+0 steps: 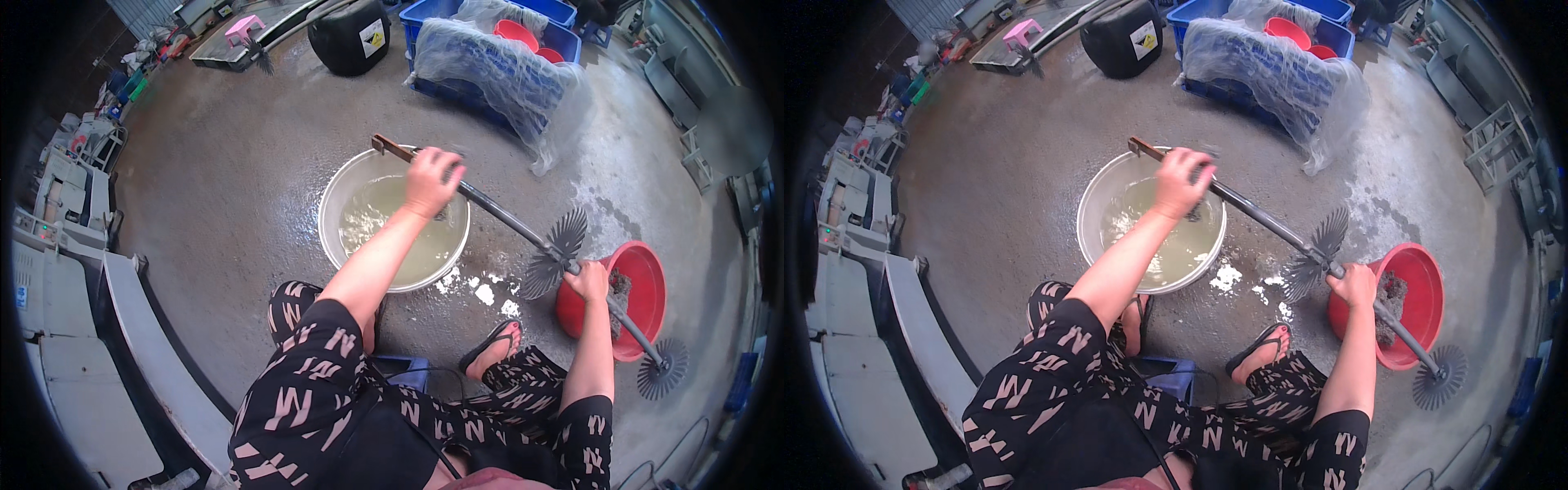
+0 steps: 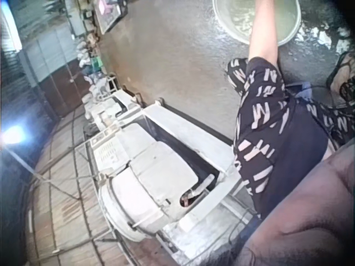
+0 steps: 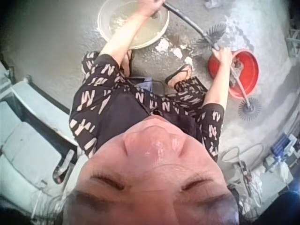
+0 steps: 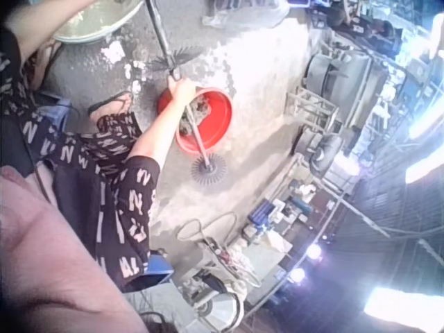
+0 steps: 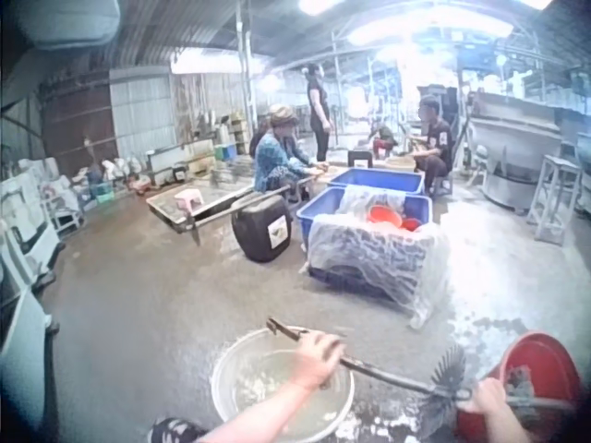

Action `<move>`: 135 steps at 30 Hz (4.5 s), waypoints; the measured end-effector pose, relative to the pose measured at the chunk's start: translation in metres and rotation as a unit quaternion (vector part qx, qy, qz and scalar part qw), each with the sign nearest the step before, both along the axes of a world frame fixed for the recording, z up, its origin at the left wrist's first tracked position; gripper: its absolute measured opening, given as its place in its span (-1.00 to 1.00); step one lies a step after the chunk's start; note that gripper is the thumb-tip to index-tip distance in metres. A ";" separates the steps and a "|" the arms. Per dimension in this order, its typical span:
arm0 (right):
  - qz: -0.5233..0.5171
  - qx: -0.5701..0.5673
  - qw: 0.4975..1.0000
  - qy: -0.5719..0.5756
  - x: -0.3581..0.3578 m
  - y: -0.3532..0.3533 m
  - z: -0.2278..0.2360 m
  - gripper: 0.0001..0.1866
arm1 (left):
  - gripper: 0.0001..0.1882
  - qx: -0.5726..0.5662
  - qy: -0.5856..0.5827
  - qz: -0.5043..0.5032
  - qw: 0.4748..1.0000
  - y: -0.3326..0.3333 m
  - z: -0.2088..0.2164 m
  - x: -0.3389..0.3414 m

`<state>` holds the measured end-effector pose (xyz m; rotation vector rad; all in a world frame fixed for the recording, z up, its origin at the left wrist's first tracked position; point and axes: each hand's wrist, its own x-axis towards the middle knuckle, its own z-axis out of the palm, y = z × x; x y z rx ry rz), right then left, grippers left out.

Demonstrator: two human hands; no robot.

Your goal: The person sits on a small stool and scrubs the bristles of a mop head with a steel wool pad while rinsing it in a white bucket of water. They repeatedly dip the mop head into the bucket and scrub it, then transfer the cleaned mop head to a red bucket.

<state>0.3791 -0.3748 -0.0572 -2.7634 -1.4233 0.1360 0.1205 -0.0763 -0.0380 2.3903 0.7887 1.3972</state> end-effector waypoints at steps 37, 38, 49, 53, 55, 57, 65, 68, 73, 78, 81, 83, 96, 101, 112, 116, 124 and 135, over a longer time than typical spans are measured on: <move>-0.005 0.030 0.999 -0.020 -0.002 -0.006 0.001 -0.65 | -0.65 -0.181 0.095 0.094 0.974 0.042 0.002 -0.033; -0.012 0.025 1.000 -0.011 -0.004 -0.003 0.005 -0.65 | -0.63 -0.262 0.097 0.137 0.950 0.050 0.007 -0.034; 0.005 0.032 0.999 -0.004 -0.004 -0.005 0.004 -0.66 | -0.63 -0.146 0.197 0.028 0.969 0.015 0.008 -0.028; 0.001 0.030 1.000 -0.006 -0.005 -0.004 0.002 -0.66 | -0.61 -0.279 0.126 0.171 0.936 0.056 0.013 -0.037; 0.003 0.040 0.999 -0.008 -0.009 -0.003 -0.003 -0.66 | -0.59 -0.250 0.173 0.126 0.944 0.045 0.011 -0.040; 0.010 0.041 0.999 -0.018 -0.006 -0.002 -0.003 -0.65 | -0.56 -0.165 0.231 0.064 0.957 0.017 0.014 -0.030; 0.021 0.011 0.999 -0.027 -0.001 -0.010 -0.004 -0.57 | -0.48 -0.137 0.203 0.040 0.969 0.051 0.029 -0.048; 0.049 0.013 0.999 -0.014 0.002 -0.006 -0.001 -0.57 | -0.37 -0.152 0.418 0.043 0.895 0.033 0.037 -0.041; 0.036 0.008 0.999 0.008 0.002 -0.010 0.000 -0.64 | -0.44 -0.098 0.527 0.069 0.841 0.021 0.057 -0.024; 0.076 -0.004 0.997 -0.024 -0.004 -0.004 0.026 -0.67 | -0.48 -0.123 0.496 0.091 0.855 0.001 0.038 -0.066; 0.114 0.059 0.990 -0.066 0.002 0.001 0.015 -0.65 | -0.48 -0.147 0.496 0.113 0.848 -0.014 0.039 -0.082; 0.079 0.014 0.996 -0.026 0.001 0.009 0.009 -0.62 | -0.48 -0.146 0.482 0.125 0.855 -0.018 0.040 -0.090; -0.742 0.426 0.511 -0.079 0.038 -0.133 0.043 -0.47 | -0.43 -0.163 0.422 0.154 0.879 -0.033 0.041 -0.102; -0.621 0.500 0.394 0.457 0.096 -0.234 -0.134 -0.35 | -0.44 -0.171 0.429 0.146 0.875 -0.035 0.044 -0.095; -0.837 0.237 0.492 0.027 0.007 -0.219 -0.008 -0.57 | -0.41 -0.170 0.410 0.147 0.884 -0.025 0.039 -0.101; -0.367 0.307 0.874 -0.084 0.040 -0.169 0.049 -0.36 | -0.39 -0.178 0.403 0.114 0.890 -0.032 0.035 -0.090; -0.015 -0.155 0.986 0.057 -0.042 0.024 0.026 -0.64 | -0.46 -0.073 0.319 -0.117 0.938 -0.026 0.041 -0.122; -0.006 -0.011 1.000 0.016 -0.040 0.027 0.014 -0.88 | -0.29 -0.329 0.646 -0.003 0.689 0.009 -0.154 -0.079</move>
